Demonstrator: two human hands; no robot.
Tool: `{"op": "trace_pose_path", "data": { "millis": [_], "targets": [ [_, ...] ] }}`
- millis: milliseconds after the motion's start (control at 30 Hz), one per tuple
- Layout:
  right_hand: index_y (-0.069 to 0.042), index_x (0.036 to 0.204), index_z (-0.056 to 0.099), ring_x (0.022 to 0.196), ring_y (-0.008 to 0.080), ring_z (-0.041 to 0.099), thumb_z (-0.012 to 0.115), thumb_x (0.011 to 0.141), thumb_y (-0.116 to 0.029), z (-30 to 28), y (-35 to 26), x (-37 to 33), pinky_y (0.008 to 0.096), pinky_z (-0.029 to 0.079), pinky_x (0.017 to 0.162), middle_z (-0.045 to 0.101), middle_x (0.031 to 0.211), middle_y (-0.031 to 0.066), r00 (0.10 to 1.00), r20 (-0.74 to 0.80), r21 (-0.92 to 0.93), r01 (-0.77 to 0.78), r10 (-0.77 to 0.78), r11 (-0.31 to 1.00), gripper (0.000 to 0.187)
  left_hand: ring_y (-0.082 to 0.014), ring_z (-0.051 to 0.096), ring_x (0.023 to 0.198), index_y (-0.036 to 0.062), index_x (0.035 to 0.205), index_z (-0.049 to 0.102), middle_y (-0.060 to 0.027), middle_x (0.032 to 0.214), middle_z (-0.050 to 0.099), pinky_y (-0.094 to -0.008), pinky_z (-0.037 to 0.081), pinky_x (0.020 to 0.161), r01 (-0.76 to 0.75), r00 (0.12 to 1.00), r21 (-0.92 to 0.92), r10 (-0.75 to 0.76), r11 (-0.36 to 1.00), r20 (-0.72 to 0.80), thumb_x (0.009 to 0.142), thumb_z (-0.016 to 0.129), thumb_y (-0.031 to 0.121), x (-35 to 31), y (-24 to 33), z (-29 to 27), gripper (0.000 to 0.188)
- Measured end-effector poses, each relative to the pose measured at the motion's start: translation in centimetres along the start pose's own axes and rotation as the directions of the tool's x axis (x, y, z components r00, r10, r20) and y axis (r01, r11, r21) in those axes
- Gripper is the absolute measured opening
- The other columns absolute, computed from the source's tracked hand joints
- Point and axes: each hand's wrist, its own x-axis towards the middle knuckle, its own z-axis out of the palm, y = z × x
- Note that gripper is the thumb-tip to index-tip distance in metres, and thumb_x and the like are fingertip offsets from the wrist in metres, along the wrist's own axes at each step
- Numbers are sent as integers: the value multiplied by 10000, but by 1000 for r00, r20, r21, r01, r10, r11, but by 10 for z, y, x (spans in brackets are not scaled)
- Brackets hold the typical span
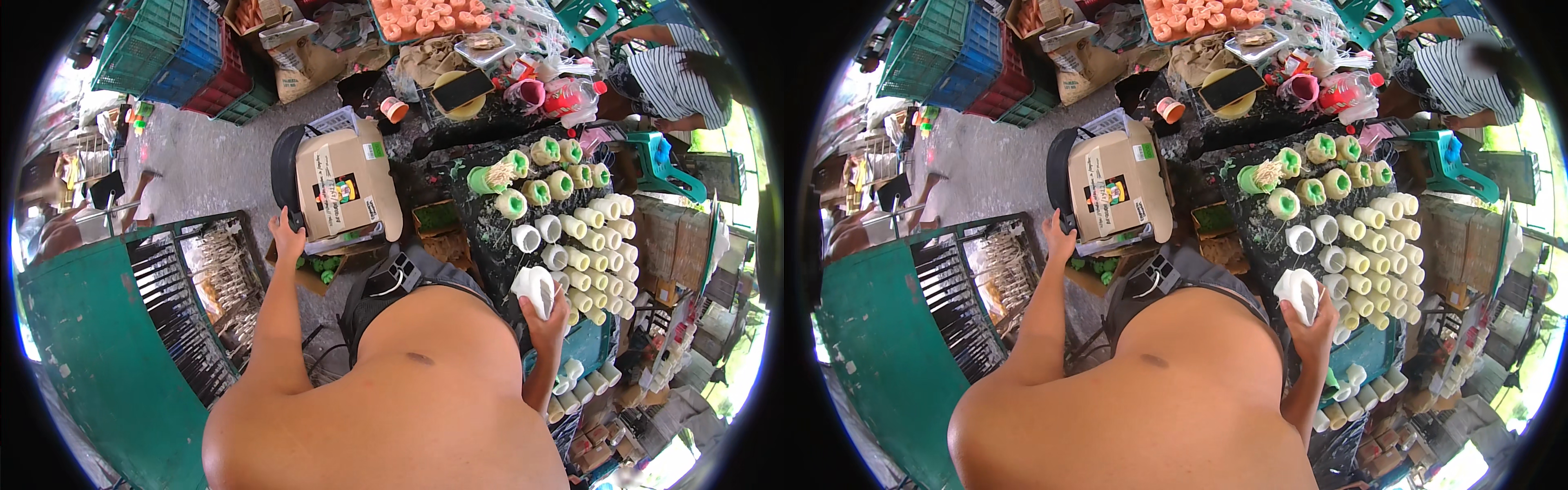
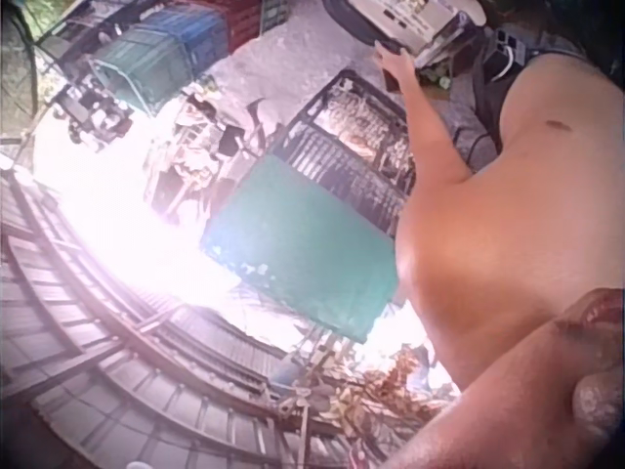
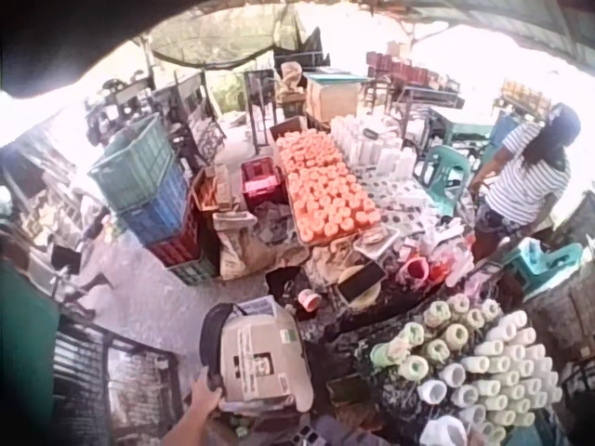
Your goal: The person inserts wicks into small white cylindrical candle molds arranged on a table. They repeatedly pick up a mold, insert a wick, and place the mold back in the tray. The person works continuously at a cluttered outdoor market stall.
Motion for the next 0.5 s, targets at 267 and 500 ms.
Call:
{"op": "trace_pose_path", "data": {
  "millis": [267, 500],
  "targets": [
    [50, 1217, 676, 946, 235, 737, 866, 811, -188, -7, -12, 15, 367, 564, 878, 765, 1033, 161, 992, 127, 50, -18, 12, 999, 508, -471, 447, 1447, 133, 1641, 368, -273, 1616, 367, -505, 421, 1176, 13, 998, 98, -7, 995, -58, 958, 739, 179, 9, -25, 25, 778],
    [31, 1241, 696, 984, 318, 771, 886, 787, -291, -11, -23, 20, 399, 584, 883, 777, 1056, 199, 986, 167, 65, -16, 5, 998, 588, -469, 564, 1310, 101, 1624, 387, -262, 1494, 528, -528, 475, 1106, 69, 997, 209, -62, 975, -40, 999, 683, 250, 8, 23, 25, 707]
  ]
}}
